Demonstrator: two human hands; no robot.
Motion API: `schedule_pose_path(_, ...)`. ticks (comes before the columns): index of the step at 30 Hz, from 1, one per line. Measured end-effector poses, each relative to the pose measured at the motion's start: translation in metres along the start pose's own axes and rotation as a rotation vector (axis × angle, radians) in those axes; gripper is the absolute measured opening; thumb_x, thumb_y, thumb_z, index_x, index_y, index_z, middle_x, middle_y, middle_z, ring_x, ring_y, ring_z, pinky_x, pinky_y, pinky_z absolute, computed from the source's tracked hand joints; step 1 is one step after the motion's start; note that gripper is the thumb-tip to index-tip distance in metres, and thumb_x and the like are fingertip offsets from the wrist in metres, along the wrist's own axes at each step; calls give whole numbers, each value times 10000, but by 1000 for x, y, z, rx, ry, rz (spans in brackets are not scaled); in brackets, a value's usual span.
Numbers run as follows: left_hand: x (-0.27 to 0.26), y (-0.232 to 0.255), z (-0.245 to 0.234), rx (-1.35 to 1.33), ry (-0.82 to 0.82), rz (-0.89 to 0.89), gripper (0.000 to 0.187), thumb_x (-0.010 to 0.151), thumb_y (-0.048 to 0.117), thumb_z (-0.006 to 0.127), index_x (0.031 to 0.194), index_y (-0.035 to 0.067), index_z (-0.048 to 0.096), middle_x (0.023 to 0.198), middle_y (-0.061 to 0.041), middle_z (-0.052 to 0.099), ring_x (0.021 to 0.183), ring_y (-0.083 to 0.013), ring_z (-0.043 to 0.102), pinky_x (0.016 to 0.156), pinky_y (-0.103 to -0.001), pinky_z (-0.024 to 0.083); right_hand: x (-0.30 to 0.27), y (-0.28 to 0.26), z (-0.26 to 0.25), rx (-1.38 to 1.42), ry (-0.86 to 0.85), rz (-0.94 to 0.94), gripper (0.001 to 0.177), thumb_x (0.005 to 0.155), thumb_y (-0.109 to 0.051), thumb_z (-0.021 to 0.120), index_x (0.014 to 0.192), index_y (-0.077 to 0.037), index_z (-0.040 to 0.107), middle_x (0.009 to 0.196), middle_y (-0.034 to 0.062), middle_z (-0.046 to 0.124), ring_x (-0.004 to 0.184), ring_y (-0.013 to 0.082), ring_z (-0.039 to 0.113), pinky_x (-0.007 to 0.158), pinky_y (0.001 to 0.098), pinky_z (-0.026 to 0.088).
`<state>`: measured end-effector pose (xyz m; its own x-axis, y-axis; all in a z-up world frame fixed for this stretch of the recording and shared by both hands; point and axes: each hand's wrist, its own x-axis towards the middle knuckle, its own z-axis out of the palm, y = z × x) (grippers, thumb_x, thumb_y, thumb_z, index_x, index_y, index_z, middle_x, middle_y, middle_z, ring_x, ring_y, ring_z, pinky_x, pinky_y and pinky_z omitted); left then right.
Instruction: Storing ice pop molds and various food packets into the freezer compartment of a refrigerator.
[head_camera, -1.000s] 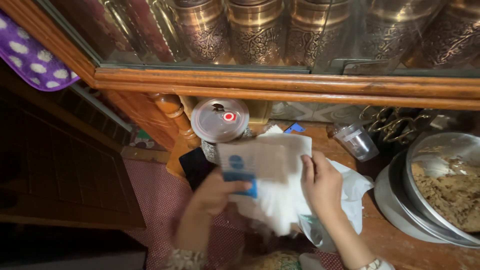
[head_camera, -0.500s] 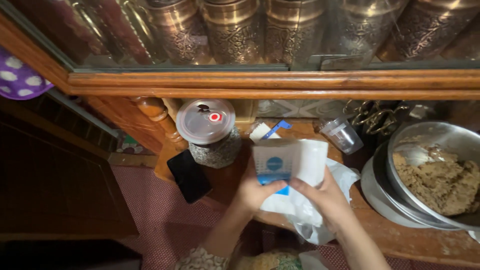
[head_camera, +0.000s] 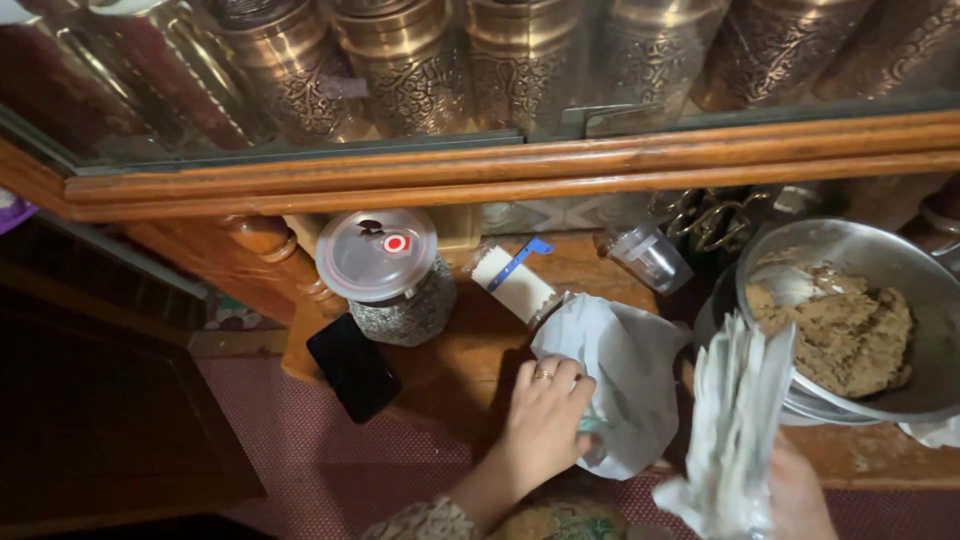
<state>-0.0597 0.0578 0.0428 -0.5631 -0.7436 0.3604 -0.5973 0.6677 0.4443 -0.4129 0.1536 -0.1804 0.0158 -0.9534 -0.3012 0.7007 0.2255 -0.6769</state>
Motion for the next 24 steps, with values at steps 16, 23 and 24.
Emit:
schedule_pose_path(16, -6, -77, 65, -1283, 240, -388, 297, 981, 80, 546, 1203, -38, 703, 1111, -94, 747, 967, -161, 657, 868, -308, 533, 13, 9, 189, -125, 210, 626, 496, 883, -102, 642, 1379, -114, 647, 1271, 189, 730, 1043, 298, 750, 929, 391, 558)
schedule_pose_path(23, -9, -55, 9, -1295, 319, -339, 362, 914, 14, 487, 1227, -45, 659, 1228, -106, 743, 1108, -163, 669, 1010, -307, 495, 8, -56, 235, -800, 504, 467, 508, 976, -349, 615, 1376, -38, 659, 1494, 58, 520, 1160, 212, 688, 1006, 316, 537)
schedule_pose_path(24, -4, -49, 1, -1294, 323, -340, 362, 914, 14, 487, 1227, -45, 659, 1228, -106, 743, 1108, -163, 669, 1010, -307, 495, 49, -41, 167, -802, 502, 467, 508, 976, -349, 615, 1376, -38, 659, 1494, 58, 520, 1160, 212, 688, 1006, 316, 537)
